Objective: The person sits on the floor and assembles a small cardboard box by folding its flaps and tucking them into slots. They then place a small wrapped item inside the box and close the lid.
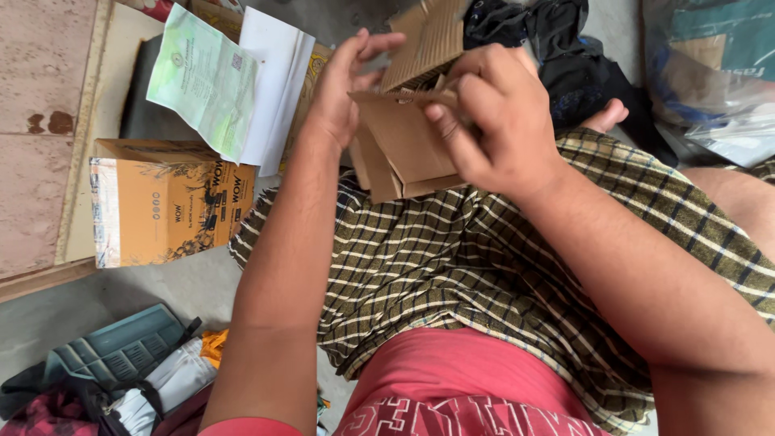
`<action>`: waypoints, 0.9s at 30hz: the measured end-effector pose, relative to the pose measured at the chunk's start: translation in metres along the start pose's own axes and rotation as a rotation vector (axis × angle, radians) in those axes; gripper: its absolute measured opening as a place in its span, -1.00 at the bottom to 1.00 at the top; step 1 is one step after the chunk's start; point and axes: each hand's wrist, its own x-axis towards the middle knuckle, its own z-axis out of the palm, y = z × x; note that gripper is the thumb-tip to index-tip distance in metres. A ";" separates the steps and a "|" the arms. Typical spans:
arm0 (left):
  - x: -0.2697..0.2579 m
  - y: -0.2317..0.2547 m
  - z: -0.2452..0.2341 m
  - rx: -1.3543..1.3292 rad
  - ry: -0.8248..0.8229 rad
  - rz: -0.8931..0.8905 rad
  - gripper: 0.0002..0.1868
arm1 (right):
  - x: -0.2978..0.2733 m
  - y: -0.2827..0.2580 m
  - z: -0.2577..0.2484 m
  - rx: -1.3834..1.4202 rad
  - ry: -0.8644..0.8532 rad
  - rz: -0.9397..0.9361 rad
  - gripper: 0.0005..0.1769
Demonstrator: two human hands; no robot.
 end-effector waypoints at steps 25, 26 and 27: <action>-0.128 -0.015 0.066 0.900 0.005 0.551 -0.59 | -0.018 -0.007 -0.010 0.566 0.126 0.396 -0.63; -0.126 -0.015 0.063 0.941 -0.020 0.554 -0.62 | -0.015 -0.010 -0.012 0.589 0.127 0.351 -0.63; -0.125 -0.016 0.061 0.983 -0.046 0.555 -0.66 | -0.013 -0.014 -0.014 0.612 0.129 0.305 -0.63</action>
